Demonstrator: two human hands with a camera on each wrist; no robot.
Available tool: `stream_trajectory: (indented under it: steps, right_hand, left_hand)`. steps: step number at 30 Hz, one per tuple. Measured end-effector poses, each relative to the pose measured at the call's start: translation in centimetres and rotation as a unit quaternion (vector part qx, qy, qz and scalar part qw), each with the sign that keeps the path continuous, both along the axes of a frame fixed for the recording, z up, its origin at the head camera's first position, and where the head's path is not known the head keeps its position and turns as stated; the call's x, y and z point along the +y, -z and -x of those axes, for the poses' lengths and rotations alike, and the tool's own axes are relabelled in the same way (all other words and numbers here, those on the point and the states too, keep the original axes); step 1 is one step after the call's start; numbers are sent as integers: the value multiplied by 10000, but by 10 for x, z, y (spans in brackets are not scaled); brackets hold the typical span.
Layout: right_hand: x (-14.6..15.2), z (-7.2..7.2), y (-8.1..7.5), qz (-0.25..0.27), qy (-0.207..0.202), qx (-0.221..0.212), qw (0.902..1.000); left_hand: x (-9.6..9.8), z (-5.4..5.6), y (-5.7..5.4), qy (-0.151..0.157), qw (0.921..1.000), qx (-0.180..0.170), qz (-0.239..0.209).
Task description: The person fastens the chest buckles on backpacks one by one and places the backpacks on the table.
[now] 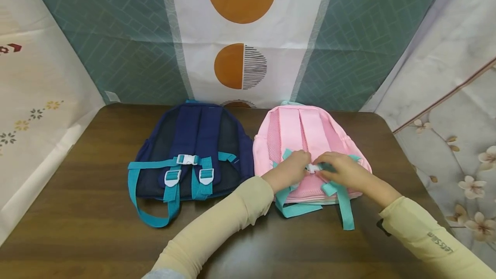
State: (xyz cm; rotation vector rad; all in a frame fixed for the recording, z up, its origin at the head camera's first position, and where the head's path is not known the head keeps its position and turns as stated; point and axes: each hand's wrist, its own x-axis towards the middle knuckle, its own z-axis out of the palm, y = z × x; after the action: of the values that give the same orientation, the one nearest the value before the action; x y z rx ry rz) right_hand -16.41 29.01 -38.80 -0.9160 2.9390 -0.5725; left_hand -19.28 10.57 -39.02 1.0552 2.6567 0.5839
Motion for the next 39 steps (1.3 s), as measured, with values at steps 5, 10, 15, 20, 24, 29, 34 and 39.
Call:
stream_trajectory:
  steps: [5,10,15,20,24,29,34,39]
  right_hand:
    - [7,2,-2,4,35,-44,10000]
    - [10,1,-1,28,13,50,10000]
    - [15,-7,2,288,126,210,9993]
    - [16,-10,7,445,99,763,9960]
    - [13,-8,9,450,70,1251,9911]
    - [7,-10,8,612,502,1115,9906]
    - [0,-16,6,841,719,933,9895]
    - [-4,-16,4,924,586,978,9892]
  left_hand:
    - [-1,1,0,27,9996,79,-286]
    - [0,3,4,56,9988,118,-468]
    - [-4,5,6,55,9959,-45,-905]
    - [-11,8,8,-29,9894,-131,-1446]
    - [-15,11,7,-50,9854,-36,-1700]
    - [-15,11,7,-49,9833,-71,-1818]
    - [-13,7,8,44,9861,-11,-1659]
    - [-14,7,7,293,9838,78,-1766]
